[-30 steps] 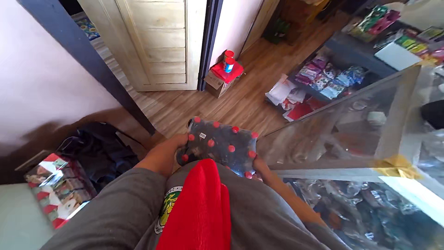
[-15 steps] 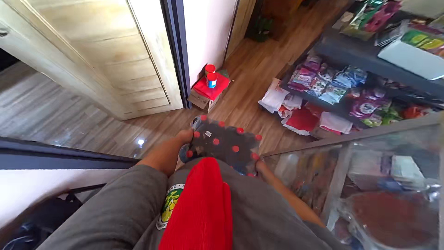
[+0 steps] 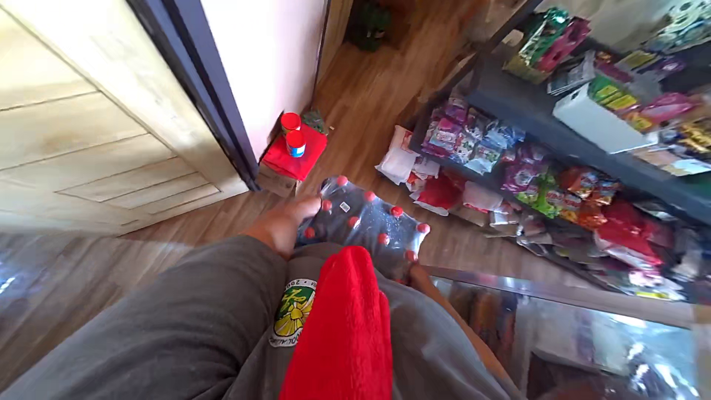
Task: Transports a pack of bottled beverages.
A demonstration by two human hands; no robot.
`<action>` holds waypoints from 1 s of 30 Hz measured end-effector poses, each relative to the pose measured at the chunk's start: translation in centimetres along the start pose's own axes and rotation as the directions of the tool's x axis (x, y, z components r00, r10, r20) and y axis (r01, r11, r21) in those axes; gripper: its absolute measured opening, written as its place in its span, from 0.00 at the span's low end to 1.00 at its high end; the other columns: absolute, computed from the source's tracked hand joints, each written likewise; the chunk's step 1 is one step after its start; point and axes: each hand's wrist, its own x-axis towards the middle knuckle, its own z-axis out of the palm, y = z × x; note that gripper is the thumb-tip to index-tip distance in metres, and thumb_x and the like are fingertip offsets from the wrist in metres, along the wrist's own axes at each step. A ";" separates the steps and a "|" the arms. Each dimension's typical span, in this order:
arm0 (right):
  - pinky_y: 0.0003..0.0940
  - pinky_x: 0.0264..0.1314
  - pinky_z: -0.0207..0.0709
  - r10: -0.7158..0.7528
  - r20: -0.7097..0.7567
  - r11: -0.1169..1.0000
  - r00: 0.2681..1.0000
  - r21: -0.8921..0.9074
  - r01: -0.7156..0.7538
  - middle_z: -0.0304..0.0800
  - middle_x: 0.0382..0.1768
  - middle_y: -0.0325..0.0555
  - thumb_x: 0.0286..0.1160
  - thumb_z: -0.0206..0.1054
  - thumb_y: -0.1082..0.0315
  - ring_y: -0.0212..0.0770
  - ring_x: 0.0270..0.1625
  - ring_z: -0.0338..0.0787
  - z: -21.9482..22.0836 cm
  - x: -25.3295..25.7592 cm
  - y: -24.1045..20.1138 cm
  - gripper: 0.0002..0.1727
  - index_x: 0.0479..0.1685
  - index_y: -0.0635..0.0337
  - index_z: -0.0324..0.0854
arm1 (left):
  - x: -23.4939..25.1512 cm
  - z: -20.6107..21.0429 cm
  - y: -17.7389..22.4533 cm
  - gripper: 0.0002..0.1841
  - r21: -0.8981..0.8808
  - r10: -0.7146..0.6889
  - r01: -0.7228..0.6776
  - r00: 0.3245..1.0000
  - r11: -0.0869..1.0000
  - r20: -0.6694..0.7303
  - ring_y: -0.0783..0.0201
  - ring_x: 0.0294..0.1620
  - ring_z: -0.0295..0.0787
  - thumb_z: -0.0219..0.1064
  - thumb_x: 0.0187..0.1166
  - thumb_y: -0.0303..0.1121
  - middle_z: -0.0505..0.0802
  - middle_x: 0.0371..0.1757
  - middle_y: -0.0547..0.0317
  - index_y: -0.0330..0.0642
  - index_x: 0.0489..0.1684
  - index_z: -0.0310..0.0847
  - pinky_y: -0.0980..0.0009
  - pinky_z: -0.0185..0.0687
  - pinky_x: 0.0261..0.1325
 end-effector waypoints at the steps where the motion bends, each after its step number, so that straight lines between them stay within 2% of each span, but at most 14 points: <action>1: 0.54 0.81 0.69 0.069 0.006 0.998 0.998 -0.008 -0.069 0.76 0.75 0.72 0.97 0.43 0.63 0.60 0.77 0.78 -0.5 0.3 -1.6 0.26 0.79 0.76 0.67 | 0.7 -1.3 1.6 0.40 0.063 0.005 -0.007 1.000 0.998 0.028 0.36 0.76 0.78 0.32 0.94 0.58 0.84 0.71 0.29 0.28 0.67 0.81 0.33 0.69 0.76; 4: 0.54 0.69 0.75 0.186 -0.031 0.963 0.982 0.205 -0.176 0.80 0.68 0.67 0.98 0.40 0.56 0.56 0.65 0.83 -1.9 1.3 -6.1 0.28 0.78 0.70 0.70 | 2.9 -5.4 6.4 0.37 0.200 0.090 -0.109 0.991 0.974 0.099 0.36 0.81 0.73 0.30 0.96 0.51 0.80 0.76 0.28 0.26 0.73 0.76 0.34 0.63 0.80; 7: 0.52 0.59 0.77 0.183 -0.056 0.954 0.982 0.253 -0.163 0.81 0.59 0.65 0.98 0.35 0.50 0.54 0.53 0.84 -3.4 3.7 -9.2 0.32 0.77 0.68 0.71 | 5.5 -7.6 10.1 0.35 0.213 0.112 -0.133 0.988 0.968 0.107 0.36 0.81 0.73 0.32 0.97 0.48 0.80 0.76 0.29 0.25 0.72 0.76 0.36 0.64 0.80; 9: 0.53 0.61 0.78 0.151 -0.031 0.942 0.988 0.307 -0.135 0.82 0.62 0.66 0.99 0.32 0.50 0.55 0.56 0.86 -4.3 5.9 -10.7 0.33 0.79 0.68 0.69 | 7.8 -8.6 12.6 0.32 0.256 0.136 -0.164 0.983 0.953 0.125 0.36 0.80 0.73 0.34 0.97 0.44 0.80 0.75 0.28 0.25 0.72 0.76 0.35 0.64 0.79; 13: 0.43 0.52 0.75 0.185 0.020 0.904 0.982 0.388 -0.178 0.77 0.50 0.55 0.99 0.33 0.50 0.43 0.43 0.78 -5.9 12.8 -14.0 0.31 0.77 0.66 0.67 | 13.5 -9.6 18.0 0.36 0.222 0.103 -0.114 0.993 0.968 0.060 0.36 0.79 0.75 0.34 0.96 0.52 0.82 0.74 0.29 0.26 0.69 0.78 0.35 0.66 0.78; 15: 0.33 0.33 0.71 0.162 -0.057 0.884 0.985 0.451 -0.120 0.69 0.33 0.43 0.98 0.37 0.51 0.34 0.27 0.70 -6.5 16.5 -16.4 0.26 0.57 0.64 0.72 | 15.8 -10.8 21.2 0.38 0.181 0.066 -0.071 0.997 0.981 0.034 0.37 0.78 0.76 0.32 0.96 0.54 0.81 0.73 0.29 0.26 0.69 0.78 0.37 0.67 0.78; 18: 0.27 0.25 0.67 0.141 -0.017 0.898 0.990 0.424 -0.121 0.64 0.25 0.37 0.98 0.38 0.53 0.30 0.19 0.65 -9.6 20.1 -20.1 0.23 0.44 0.61 0.70 | 18.0 -12.2 24.7 0.38 0.167 0.026 -0.033 0.999 0.985 0.041 0.35 0.77 0.76 0.30 0.96 0.52 0.81 0.73 0.27 0.25 0.70 0.77 0.36 0.67 0.77; 19: 0.27 0.28 0.67 0.151 0.010 0.914 0.988 0.379 -0.144 0.64 0.26 0.38 0.99 0.36 0.54 0.31 0.21 0.65 -10.8 20.3 -22.2 0.23 0.47 0.62 0.70 | 18.8 -12.6 25.5 0.38 0.161 0.015 -0.021 0.999 0.987 0.041 0.35 0.77 0.77 0.30 0.96 0.53 0.82 0.72 0.27 0.25 0.69 0.78 0.36 0.67 0.76; 21: 0.34 0.42 0.71 0.179 0.097 0.938 0.979 0.282 -0.199 0.70 0.38 0.47 0.99 0.34 0.57 0.38 0.32 0.71 -13.5 19.8 -27.8 0.25 0.67 0.67 0.70 | 20.4 -13.5 26.7 0.39 0.117 -0.031 0.028 0.999 0.993 0.030 0.36 0.77 0.77 0.29 0.96 0.53 0.82 0.72 0.28 0.25 0.67 0.79 0.35 0.67 0.77; 23: 0.35 0.44 0.73 0.162 0.090 0.972 0.983 0.156 -0.174 0.72 0.41 0.47 0.99 0.34 0.57 0.39 0.36 0.74 -14.3 21.9 -31.1 0.24 0.69 0.64 0.69 | 22.1 -14.7 27.9 0.39 0.067 -0.072 0.072 0.997 0.995 0.002 0.36 0.75 0.79 0.30 0.96 0.53 0.83 0.71 0.28 0.25 0.66 0.80 0.36 0.69 0.75; 25: 0.40 0.56 0.79 0.090 0.066 0.993 0.994 0.074 -0.095 0.83 0.53 0.57 0.99 0.38 0.59 0.43 0.46 0.84 -14.3 24.8 -31.9 0.26 0.74 0.70 0.71 | 23.0 -16.1 29.0 0.37 0.036 -0.092 0.092 0.996 0.995 -0.003 0.37 0.73 0.79 0.31 0.96 0.52 0.83 0.70 0.28 0.26 0.67 0.79 0.38 0.70 0.74; 27: 0.40 0.49 0.75 0.041 0.040 0.994 0.998 0.096 -0.045 0.77 0.49 0.55 0.99 0.38 0.58 0.42 0.43 0.78 -14.1 27.6 -32.6 0.25 0.71 0.70 0.70 | 23.8 -17.9 30.2 0.35 0.010 -0.093 0.093 0.996 0.996 0.014 0.37 0.79 0.75 0.34 0.96 0.52 0.80 0.76 0.30 0.28 0.74 0.75 0.37 0.66 0.79; 29: 0.50 0.70 0.73 0.032 0.057 0.985 0.998 0.168 -0.041 0.78 0.68 0.70 0.99 0.39 0.59 0.55 0.64 0.81 -14.6 28.6 -35.8 0.28 0.77 0.75 0.67 | 25.5 -19.9 31.2 0.37 -0.008 -0.105 0.105 0.994 0.994 -0.020 0.38 0.76 0.78 0.34 0.95 0.56 0.82 0.73 0.31 0.30 0.71 0.78 0.37 0.69 0.75; 30: 0.53 0.74 0.71 0.023 0.044 0.982 0.999 0.187 -0.030 0.76 0.71 0.72 0.99 0.38 0.57 0.58 0.69 0.80 -14.5 28.9 -37.2 0.29 0.78 0.76 0.66 | 26.5 -21.0 31.4 0.38 -0.002 -0.100 0.100 0.994 0.995 -0.037 0.38 0.73 0.79 0.34 0.94 0.57 0.83 0.71 0.30 0.30 0.70 0.79 0.37 0.70 0.73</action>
